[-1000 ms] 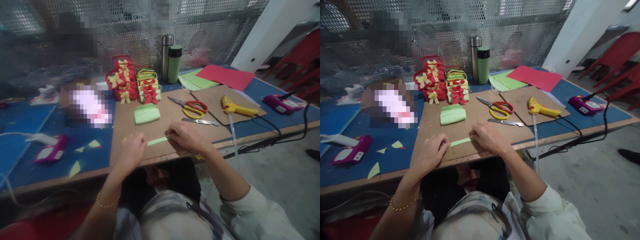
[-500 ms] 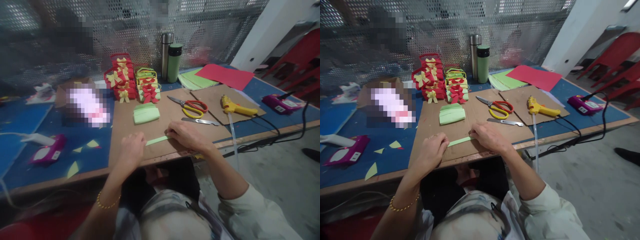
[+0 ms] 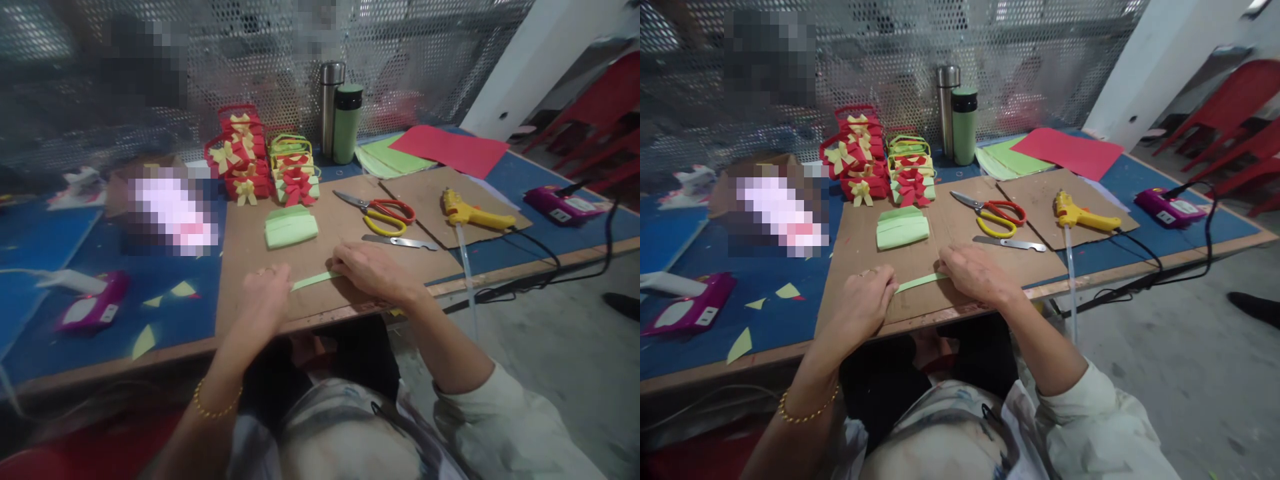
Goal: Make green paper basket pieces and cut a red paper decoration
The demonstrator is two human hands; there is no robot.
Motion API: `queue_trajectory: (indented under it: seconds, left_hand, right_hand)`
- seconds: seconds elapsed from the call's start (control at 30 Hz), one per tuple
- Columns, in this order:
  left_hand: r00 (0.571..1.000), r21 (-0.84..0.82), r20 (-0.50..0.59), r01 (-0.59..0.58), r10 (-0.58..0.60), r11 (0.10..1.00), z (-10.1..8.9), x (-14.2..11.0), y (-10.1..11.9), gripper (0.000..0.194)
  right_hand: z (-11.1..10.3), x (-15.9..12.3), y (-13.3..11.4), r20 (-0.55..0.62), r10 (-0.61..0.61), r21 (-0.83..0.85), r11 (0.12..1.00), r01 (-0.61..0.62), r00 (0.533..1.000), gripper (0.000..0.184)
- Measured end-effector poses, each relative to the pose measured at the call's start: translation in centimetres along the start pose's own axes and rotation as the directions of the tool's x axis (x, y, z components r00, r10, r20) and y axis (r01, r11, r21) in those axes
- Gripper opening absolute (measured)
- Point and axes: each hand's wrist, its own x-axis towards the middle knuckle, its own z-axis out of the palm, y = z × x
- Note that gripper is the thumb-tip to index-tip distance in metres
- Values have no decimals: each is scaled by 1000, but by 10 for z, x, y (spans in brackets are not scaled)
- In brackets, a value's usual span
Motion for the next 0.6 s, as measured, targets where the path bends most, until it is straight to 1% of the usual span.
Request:
queue_trajectory:
  seconds: [0.13, 0.27, 0.33, 0.5, 0.6]
  left_hand:
    - [1000, 28, 16, -4, 4, 1000, 0, -1, 0, 18]
    - [1000, 29, -27, -5, 6, 1000, 6, -2, -2, 16]
    - [999, 15, -47, -9, 10, 1000, 9, -2, -3, 16]
    - [995, -46, -92, -37, 33, 998, 13, -2, -8, 18]
    - [991, -80, -124, -55, 45, 995, 14, -1, -11, 18]
  right_hand:
    - [1, -1, -1, -18, 21, 40, 999, -20, 1000, 12]
    - [3, -4, 2, -62, 55, 106, 993, -48, 997, 6]
    - [7, -7, 7, -110, 66, 125, 991, -52, 992, 6]
    - [20, -23, 22, -250, 98, 134, 989, -66, 963, 13]
    - [26, -30, 24, -316, 121, 124, 989, -85, 941, 13]
